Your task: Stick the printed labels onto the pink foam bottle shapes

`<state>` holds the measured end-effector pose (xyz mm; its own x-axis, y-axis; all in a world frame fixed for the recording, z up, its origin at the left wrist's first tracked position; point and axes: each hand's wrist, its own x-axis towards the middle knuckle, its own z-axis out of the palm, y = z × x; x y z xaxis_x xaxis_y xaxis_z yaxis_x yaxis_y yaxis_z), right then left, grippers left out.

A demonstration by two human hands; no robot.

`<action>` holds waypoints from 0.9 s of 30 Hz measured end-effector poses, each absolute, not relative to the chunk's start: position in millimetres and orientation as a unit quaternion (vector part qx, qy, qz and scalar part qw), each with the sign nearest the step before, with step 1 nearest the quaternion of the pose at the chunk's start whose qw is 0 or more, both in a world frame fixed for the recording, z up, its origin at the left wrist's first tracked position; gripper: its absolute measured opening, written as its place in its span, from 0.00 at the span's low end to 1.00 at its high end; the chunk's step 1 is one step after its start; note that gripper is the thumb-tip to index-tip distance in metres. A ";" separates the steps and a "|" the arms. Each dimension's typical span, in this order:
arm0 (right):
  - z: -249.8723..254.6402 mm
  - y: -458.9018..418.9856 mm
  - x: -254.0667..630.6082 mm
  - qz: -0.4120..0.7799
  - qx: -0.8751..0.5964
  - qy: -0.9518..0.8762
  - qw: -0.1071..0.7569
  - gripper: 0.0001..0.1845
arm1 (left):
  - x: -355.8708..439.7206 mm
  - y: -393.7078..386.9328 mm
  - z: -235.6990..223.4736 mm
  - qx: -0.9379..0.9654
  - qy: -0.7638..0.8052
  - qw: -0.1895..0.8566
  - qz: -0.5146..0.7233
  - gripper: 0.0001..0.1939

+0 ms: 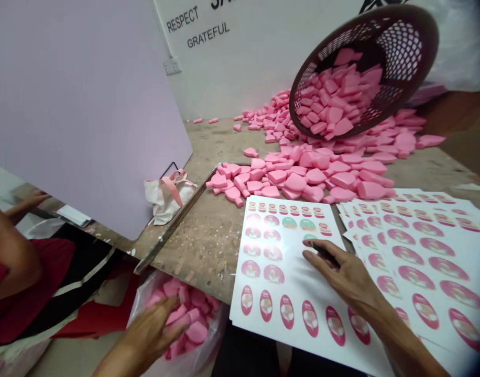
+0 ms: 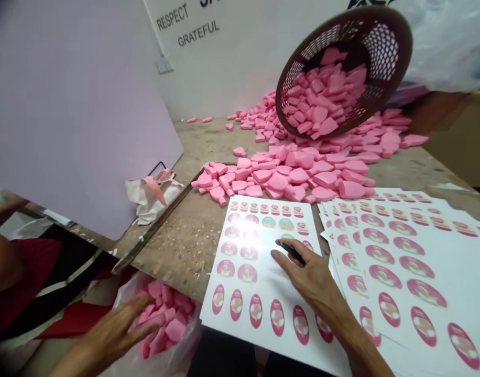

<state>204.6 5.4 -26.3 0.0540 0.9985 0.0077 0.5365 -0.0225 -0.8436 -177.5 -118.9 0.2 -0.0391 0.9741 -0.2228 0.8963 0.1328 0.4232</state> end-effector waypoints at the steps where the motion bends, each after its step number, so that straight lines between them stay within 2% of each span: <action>1: -26.6 5.7 204.2 0.325 -0.634 -0.605 0.355 0.25 | -176.6 -105.2 1.2 0.662 0.718 0.198 0.083 0.19; 6: -24.6 4.7 205.1 0.319 -0.637 -0.605 0.356 0.24 | -124.0 33.2 -1.5 0.765 0.635 0.026 0.108 0.17; 9: -24.3 0.4 218.5 0.309 -0.661 -0.589 0.346 0.24 | -95.5 118.0 -16.5 0.809 0.577 0.031 0.112 0.27; 13: -25.7 -5.5 246.3 0.305 -0.684 -0.564 0.349 0.22 | -81.2 174.3 -35.0 0.827 0.542 0.074 0.133 0.25; 20: -42.3 30.6 267.5 0.252 -0.678 -0.599 0.343 0.20 | -66.7 149.6 -29.5 0.742 0.605 0.168 0.235 0.11; 23: -50.3 58.6 263.3 0.166 -0.688 -0.627 0.325 0.15 | -35.9 119.9 -25.7 0.683 0.620 0.246 0.299 0.14; 27: -53.9 82.4 256.4 0.007 -0.670 -0.696 0.256 0.09 | 25.6 91.0 -27.1 0.628 0.555 0.421 0.347 0.15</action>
<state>256.4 82.4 -53.9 0.0299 0.9374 0.3470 0.9301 0.1011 -0.3531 25.6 91.0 -27.1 0.1426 0.9893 -0.0312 0.4048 -0.0295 0.9139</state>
